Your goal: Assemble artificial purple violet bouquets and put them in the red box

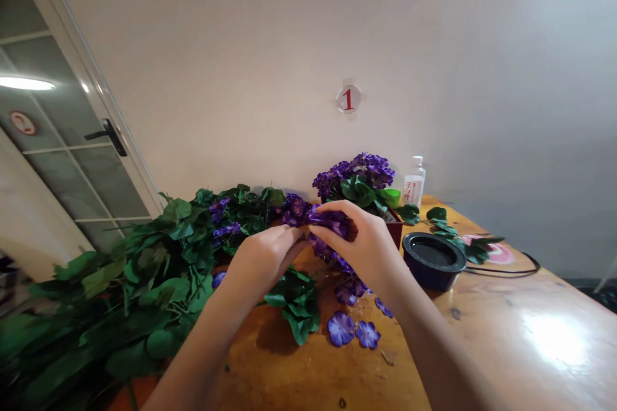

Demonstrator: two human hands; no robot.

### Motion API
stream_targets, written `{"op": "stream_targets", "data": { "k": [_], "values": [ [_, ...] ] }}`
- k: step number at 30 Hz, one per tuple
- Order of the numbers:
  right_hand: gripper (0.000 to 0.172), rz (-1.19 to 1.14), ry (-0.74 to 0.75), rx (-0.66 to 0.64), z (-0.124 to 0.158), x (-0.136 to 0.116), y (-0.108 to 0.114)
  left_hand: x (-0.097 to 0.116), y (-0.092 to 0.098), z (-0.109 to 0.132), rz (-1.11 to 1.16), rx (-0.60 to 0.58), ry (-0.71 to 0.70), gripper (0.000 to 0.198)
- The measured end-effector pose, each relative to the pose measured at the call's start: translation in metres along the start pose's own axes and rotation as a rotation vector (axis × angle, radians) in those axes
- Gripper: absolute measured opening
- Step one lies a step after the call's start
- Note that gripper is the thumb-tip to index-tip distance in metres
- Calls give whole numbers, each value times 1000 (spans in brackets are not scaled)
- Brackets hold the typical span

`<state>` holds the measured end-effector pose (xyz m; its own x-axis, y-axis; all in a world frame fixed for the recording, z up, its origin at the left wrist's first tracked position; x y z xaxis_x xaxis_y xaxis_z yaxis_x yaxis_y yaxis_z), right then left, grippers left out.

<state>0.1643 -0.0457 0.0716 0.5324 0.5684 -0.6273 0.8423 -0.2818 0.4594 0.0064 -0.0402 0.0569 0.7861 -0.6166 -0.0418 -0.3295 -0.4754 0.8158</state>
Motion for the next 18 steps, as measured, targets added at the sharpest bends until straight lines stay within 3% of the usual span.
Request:
{"op": "stream_targets", "data": {
  "k": [4, 8, 9, 11, 13, 14, 18],
  "values": [
    [37, -31, -32, -18, 1, 1, -3, -2, -5, -1, -60, -73, 52, 22],
    [47, -282, -117, 17, 1, 9, 9, -9, 10, 1, 467, 105, 238, 35],
    [49, -333, -150, -45, 2, 10, 10, -10, 13, 2, 647, 158, 277, 39],
    [52, -421, -212, -297, 6, 11, 1, -6, 11, 4, 953, 186, 330, 44],
    [55, -518, -230, -445, 10, 8, -8, 4, 1, 3, 1126, 91, 342, 46],
    [54, -576, -221, -414, 10, 7, -11, 10, -5, 3, 1166, 19, 335, 46],
    [49, -773, -286, -10, 6, 9, -15, 28, -26, 0, 1292, -192, 283, 46]
  ]
}}
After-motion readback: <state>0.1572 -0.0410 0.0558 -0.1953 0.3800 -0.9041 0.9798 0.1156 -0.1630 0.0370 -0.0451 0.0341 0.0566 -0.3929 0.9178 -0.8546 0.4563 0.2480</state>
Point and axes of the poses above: each hand's wrist, its own z-axis away from the middle knuckle, its own y-axis out of the back of the hand, x = y × z, the point moved 4 cm from there along -z, towards the middle knuckle, and after that the axes turned 2 degrees about y, right-handed, at the moved point
